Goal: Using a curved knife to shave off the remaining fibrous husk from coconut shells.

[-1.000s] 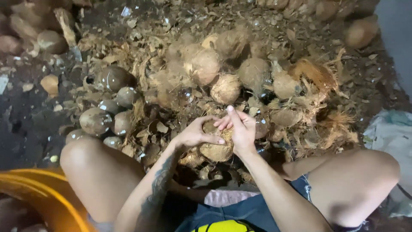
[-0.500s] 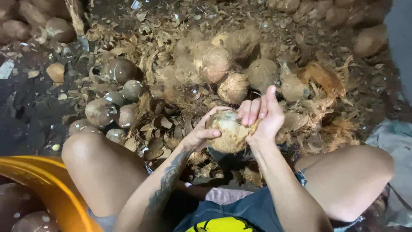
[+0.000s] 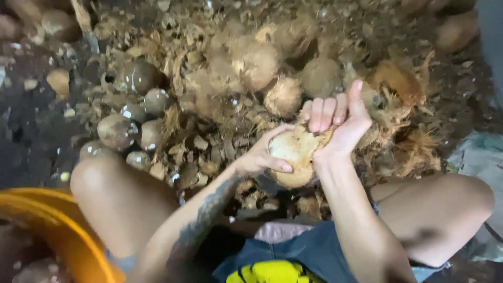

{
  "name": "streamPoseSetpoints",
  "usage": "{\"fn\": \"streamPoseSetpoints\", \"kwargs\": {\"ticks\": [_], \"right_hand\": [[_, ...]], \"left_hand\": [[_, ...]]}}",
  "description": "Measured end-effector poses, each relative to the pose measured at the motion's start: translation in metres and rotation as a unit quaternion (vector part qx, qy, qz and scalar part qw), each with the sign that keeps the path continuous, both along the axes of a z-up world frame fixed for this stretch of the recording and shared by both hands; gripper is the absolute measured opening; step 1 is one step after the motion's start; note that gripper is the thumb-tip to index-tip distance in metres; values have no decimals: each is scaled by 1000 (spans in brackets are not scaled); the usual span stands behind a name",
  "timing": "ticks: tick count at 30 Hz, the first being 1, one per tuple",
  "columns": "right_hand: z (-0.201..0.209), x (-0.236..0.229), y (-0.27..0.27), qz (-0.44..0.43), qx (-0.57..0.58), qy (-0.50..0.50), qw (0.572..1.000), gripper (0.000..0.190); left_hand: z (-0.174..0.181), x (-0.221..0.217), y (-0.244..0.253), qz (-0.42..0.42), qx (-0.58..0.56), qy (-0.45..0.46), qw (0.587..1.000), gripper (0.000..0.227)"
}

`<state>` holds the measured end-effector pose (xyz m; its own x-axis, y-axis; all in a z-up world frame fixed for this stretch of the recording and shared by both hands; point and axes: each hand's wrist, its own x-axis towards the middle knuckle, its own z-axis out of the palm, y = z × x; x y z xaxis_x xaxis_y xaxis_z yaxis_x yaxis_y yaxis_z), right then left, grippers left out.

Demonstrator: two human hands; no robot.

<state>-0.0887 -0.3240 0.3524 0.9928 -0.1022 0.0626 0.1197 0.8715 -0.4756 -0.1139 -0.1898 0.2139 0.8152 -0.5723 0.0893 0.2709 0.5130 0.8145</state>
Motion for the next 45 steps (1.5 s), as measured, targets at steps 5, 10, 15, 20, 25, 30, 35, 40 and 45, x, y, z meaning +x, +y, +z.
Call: {"fn": "streamPoseSetpoints", "kwargs": {"ticks": [5, 10, 15, 20, 25, 30, 35, 40, 45], "right_hand": [[1, 24, -23, 105, -160, -12, 981, 75], [-35, 11, -18, 229, -368, -162, 887, 128], [-71, -2, -5, 240, -494, -112, 828, 68], [-91, -23, 9, 140, -362, 119, 914, 23], [-47, 8, -14, 81, -75, 205, 973, 11], [-48, 28, -46, -41, -15, 164, 986, 24], [-26, 93, -206, -521, -410, -54, 747, 32], [-13, 132, -227, -480, -695, -267, 465, 41], [-103, 99, -228, 84, -921, 159, 346, 136]], "left_hand": [[16, 14, 0, 70, 29, 21, 997, 103], [0, -6, 20, 124, 97, 56, 986, 101], [45, -7, 34, 87, 154, 42, 983, 78], [22, 10, 50, -77, 317, -139, 935, 78], [36, -6, 27, 36, 117, -28, 992, 75], [25, -15, 5, 120, 60, 91, 987, 70], [29, -26, 52, 70, -121, 168, 976, 63], [38, -3, 62, 88, -47, 259, 961, 95], [29, -2, 53, 211, -64, 309, 925, 77]]}}
